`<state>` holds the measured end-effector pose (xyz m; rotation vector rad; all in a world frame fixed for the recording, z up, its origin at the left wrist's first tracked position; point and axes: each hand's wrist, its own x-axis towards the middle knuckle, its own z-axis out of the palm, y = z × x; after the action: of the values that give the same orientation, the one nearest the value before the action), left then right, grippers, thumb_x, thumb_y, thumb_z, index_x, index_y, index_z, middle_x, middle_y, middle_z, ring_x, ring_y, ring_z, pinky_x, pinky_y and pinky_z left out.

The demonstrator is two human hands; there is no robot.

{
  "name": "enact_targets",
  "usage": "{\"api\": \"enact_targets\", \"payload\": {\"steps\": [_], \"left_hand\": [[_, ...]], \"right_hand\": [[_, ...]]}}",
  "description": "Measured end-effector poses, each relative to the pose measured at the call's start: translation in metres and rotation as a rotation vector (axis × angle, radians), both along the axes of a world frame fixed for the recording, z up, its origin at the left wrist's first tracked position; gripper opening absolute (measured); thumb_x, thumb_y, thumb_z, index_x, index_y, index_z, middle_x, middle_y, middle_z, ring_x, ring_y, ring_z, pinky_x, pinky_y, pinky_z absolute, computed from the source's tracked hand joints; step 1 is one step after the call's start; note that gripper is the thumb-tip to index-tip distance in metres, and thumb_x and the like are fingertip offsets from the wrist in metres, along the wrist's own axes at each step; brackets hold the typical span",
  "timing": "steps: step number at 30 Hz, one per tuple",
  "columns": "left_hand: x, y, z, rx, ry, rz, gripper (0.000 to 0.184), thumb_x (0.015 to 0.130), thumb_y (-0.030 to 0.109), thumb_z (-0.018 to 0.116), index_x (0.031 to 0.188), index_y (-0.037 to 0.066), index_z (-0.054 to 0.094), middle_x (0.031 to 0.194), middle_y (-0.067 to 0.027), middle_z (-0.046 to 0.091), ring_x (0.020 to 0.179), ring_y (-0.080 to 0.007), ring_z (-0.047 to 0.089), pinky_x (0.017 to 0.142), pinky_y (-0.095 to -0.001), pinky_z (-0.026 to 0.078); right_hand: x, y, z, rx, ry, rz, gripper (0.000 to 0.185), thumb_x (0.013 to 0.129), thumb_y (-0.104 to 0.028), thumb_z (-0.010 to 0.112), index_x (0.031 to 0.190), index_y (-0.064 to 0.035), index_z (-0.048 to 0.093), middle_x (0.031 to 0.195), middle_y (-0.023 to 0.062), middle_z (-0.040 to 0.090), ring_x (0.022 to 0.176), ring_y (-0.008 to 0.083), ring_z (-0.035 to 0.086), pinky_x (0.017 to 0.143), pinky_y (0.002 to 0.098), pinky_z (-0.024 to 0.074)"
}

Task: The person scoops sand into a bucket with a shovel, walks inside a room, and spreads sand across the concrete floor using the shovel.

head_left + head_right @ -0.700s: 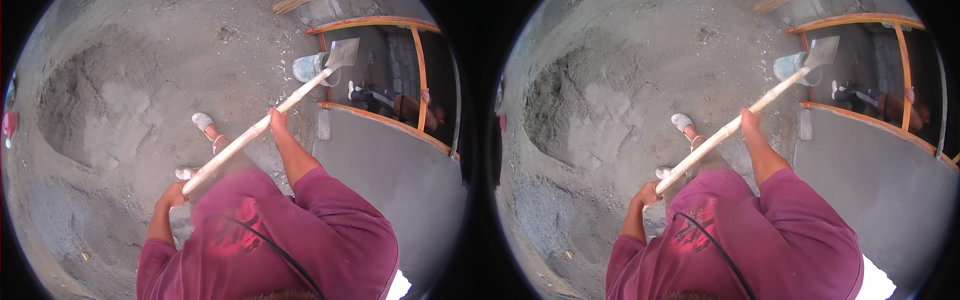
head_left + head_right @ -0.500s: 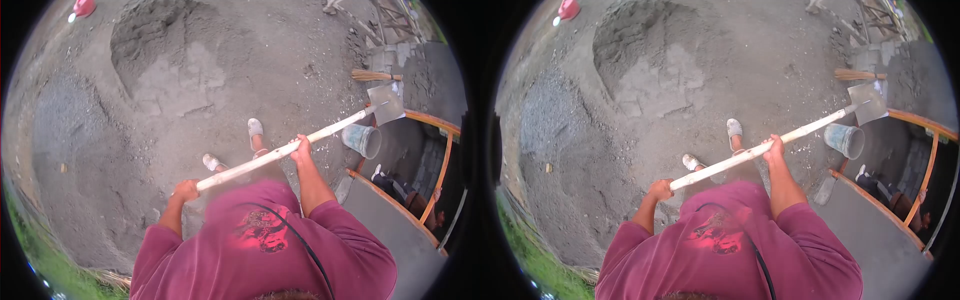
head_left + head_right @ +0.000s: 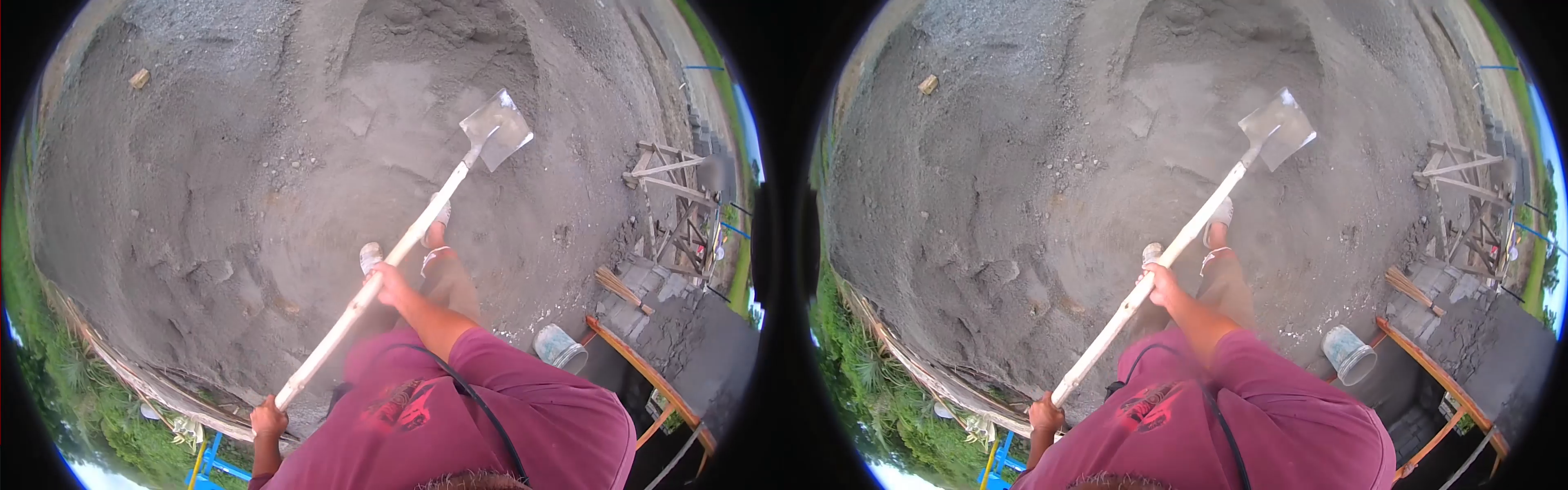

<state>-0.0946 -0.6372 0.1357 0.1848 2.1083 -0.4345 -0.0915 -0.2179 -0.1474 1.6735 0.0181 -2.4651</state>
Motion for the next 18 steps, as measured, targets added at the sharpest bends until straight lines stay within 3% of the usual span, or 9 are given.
{"api": "enact_targets", "payload": {"steps": [4, 5, 7, 8, 9, 11, 13, 15, 18], "left_hand": [[0.074, -0.046, 0.055, -0.125, 0.024, 0.225, 0.028, 0.072, 0.022, 0.069, 0.096, 0.013, 0.058, 0.083, -0.0202, 0.069, 0.081, -0.0434, 0.067, 0.075, -0.0532, 0.054], [0.096, -0.043, 0.069, -0.138, 0.048, 0.276, 0.028, 0.071, 0.021, 0.070, 0.095, 0.012, 0.059, 0.082, -0.0212, 0.069, 0.082, -0.0429, 0.068, 0.075, -0.0522, 0.055], [0.118, -0.019, 0.090, -0.250, -0.065, 0.554, 0.031, 0.070, 0.018, 0.071, 0.097, 0.007, 0.060, 0.090, -0.0271, 0.069, 0.091, -0.0442, 0.067, 0.081, -0.0521, 0.054], [0.132, -0.025, 0.100, -0.271, -0.351, 0.553, 0.081, 0.077, 0.054, 0.075, 0.142, 0.015, 0.047, 0.111, -0.0199, 0.070, 0.095, -0.0361, 0.070, 0.079, -0.0490, 0.056], [0.145, -0.014, 0.093, -0.240, -0.289, 0.620, 0.073, 0.079, 0.049, 0.074, 0.139, 0.014, 0.051, 0.108, -0.0186, 0.071, 0.095, -0.0356, 0.070, 0.077, -0.0494, 0.055], [0.137, 0.037, 0.072, -0.206, -0.210, 0.633, 0.052, 0.081, 0.041, 0.073, 0.124, 0.014, 0.063, 0.104, -0.0145, 0.071, 0.095, -0.0348, 0.069, 0.076, -0.0471, 0.055], [0.143, 0.069, 0.001, -0.201, -0.004, 0.601, 0.029, 0.071, 0.020, 0.072, 0.096, 0.010, 0.059, 0.083, -0.0218, 0.070, 0.083, -0.0435, 0.068, 0.077, -0.0520, 0.055], [0.074, 0.137, -0.063, -0.087, 0.034, 0.608, 0.035, 0.073, 0.019, 0.071, 0.105, 0.009, 0.059, 0.085, -0.0235, 0.070, 0.086, -0.0435, 0.068, 0.079, -0.0521, 0.054], [-0.033, 0.240, -0.149, 0.049, 0.004, 0.591, 0.035, 0.078, 0.018, 0.067, 0.110, 0.007, 0.058, 0.093, -0.0252, 0.070, 0.090, -0.0448, 0.068, 0.082, -0.0534, 0.054]], "right_hand": [[-0.022, -0.101, 0.007, -0.147, -0.060, 0.217, 0.016, 0.082, -0.006, 0.065, 0.085, -0.0071, 0.049, 0.074, 0.0075, 0.050, 0.067, 0.0240, 0.054, 0.070, 0.0419, 0.0523], [-0.019, -0.122, 0.001, -0.159, -0.092, 0.253, 0.012, 0.081, -0.002, 0.066, 0.082, -0.0021, 0.054, 0.070, 0.0100, 0.054, 0.062, 0.0262, 0.058, 0.059, 0.0434, 0.0533], [-0.022, -0.136, 0.013, -0.170, -0.155, 0.377, 0.012, 0.081, -0.001, 0.066, 0.084, -0.0017, 0.054, 0.070, 0.0094, 0.055, 0.059, 0.0251, 0.059, 0.056, 0.0428, 0.0533], [-0.031, -0.132, 0.017, -0.146, -0.158, 0.440, 0.013, 0.081, -0.001, 0.066, 0.084, -0.0017, 0.053, 0.070, 0.0093, 0.055, 0.058, 0.0251, 0.059, 0.055, 0.0430, 0.0531], [-0.040, -0.125, 0.019, -0.119, -0.161, 0.501, 0.013, 0.080, -0.001, 0.066, 0.084, -0.0017, 0.053, 0.070, 0.0092, 0.055, 0.058, 0.0250, 0.059, 0.054, 0.0431, 0.0529], [-0.060, -0.111, -0.002, -0.056, -0.184, 0.595, 0.015, 0.080, -0.001, 0.066, 0.084, -0.0018, 0.052, 0.070, 0.0092, 0.055, 0.056, 0.0252, 0.059, 0.052, 0.0435, 0.0524], [-0.102, -0.072, -0.044, 0.004, -0.182, 0.591, 0.016, 0.079, 0.000, 0.066, 0.085, -0.0017, 0.051, 0.069, 0.0100, 0.054, 0.055, 0.0252, 0.058, 0.051, 0.0434, 0.0520], [-0.185, 0.007, -0.064, 0.147, -0.164, 0.601, 0.013, 0.078, 0.001, 0.064, 0.079, -0.0016, 0.052, 0.067, 0.0107, 0.052, 0.054, 0.0244, 0.055, 0.050, 0.0428, 0.0510], [-0.298, 0.142, -0.144, 0.170, -0.070, 0.612, 0.016, 0.080, -0.004, 0.062, 0.071, -0.0059, 0.049, 0.062, 0.0069, 0.048, 0.054, 0.0216, 0.051, 0.057, 0.0414, 0.0516]]}}
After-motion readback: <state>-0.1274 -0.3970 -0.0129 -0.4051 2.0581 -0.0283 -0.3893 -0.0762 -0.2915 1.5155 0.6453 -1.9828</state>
